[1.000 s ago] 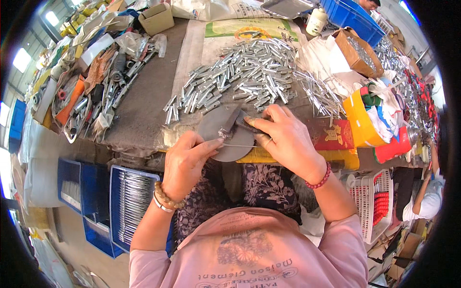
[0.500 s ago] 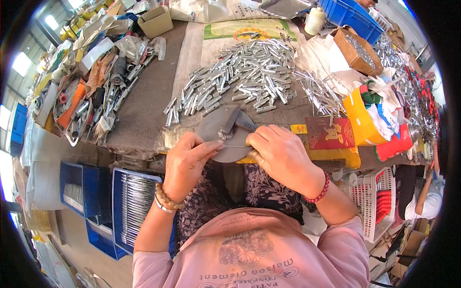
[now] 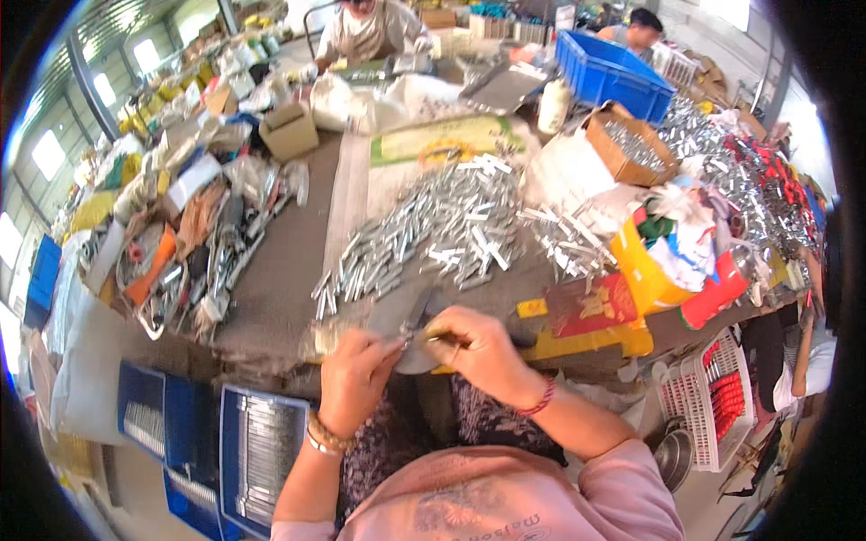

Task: Manually assembling small metal components using a hammer and a mounting jig on a workbench.

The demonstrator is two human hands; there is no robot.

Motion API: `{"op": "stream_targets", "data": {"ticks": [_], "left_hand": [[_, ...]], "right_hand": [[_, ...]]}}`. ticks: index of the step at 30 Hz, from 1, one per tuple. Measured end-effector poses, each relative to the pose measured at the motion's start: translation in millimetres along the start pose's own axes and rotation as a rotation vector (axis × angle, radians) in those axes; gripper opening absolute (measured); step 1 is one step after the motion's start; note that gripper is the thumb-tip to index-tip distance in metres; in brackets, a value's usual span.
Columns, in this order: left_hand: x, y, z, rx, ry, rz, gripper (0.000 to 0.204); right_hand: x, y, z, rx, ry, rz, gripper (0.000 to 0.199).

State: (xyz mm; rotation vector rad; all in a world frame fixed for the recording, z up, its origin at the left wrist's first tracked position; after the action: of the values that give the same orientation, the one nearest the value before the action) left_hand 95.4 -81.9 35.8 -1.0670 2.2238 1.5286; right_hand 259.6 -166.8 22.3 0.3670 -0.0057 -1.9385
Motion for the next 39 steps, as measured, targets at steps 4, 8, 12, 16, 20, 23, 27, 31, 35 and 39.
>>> {"op": "stream_targets", "data": {"ticks": [4, 8, 12, 16, 20, 23, 27, 31, 35, 39], "left_hand": [[10.0, -0.5, 2.2, 0.019, 0.015, -0.05, 0.018], [26.2, -2.7, 29.3, 0.363, 0.396, -0.139, 0.012], [48.8, -26.4, 20.4, 1.058, 0.761, -0.209, 0.018], [64.5, -40.2, 11.0, 1.367, 0.83, -0.276, 0.026], [76.0, -42.3, 2.3, 1.525, 0.755, -0.285, 0.029], [79.5, -41.7, -2.3, 1.57, 0.721, -0.274, 0.029], [81.5, -38.9, -7.0, 1.521, 0.721, -0.288, 0.027], [81.7, -33.0, -6.7, 1.462, 0.621, -0.258, 0.028], [76.3, -19.1, -10.7, 1.321, 0.533, -0.269, 0.025], [75.4, -11.6, -12.2, 1.281, 0.425, -0.253, 0.021]], "right_hand": [[-1.1, -13.2, -8.7, 0.009, -0.034, -0.08, 0.012], [6.1, -9.2, 19.0, 0.117, 0.151, -0.116, 0.017], [28.4, -11.6, 39.4, 0.229, 0.113, -0.041, 0.02], [34.0, -11.7, 37.1, 0.232, 0.032, 0.006, 0.02], [48.8, -24.1, 38.8, 0.213, 0.06, 0.006, 0.02], [55.1, -25.6, 42.4, 0.194, 0.091, -0.03, 0.02], [59.0, -25.8, 44.6, 0.214, 0.061, 0.001, 0.02], [62.5, -25.7, 49.5, 0.255, 0.082, 0.048, 0.023], [66.1, -24.8, 58.8, 0.225, 0.142, 0.023, 0.023], [67.6, -25.8, 67.5, 0.272, 0.171, 0.017, 0.021]]}}
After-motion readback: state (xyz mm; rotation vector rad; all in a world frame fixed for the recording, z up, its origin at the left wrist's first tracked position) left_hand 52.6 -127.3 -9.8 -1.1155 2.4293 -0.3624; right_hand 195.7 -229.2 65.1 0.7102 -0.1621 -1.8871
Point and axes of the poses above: each hand's wrist, its own x-axis away from the middle knuckle, its own y-axis out of the back of the hand, z = x × y, the point moved 8 cm from there along -x, towards the middle knuckle, and after that the axes turned 5 degrees about -y, right-handed, at the moved point
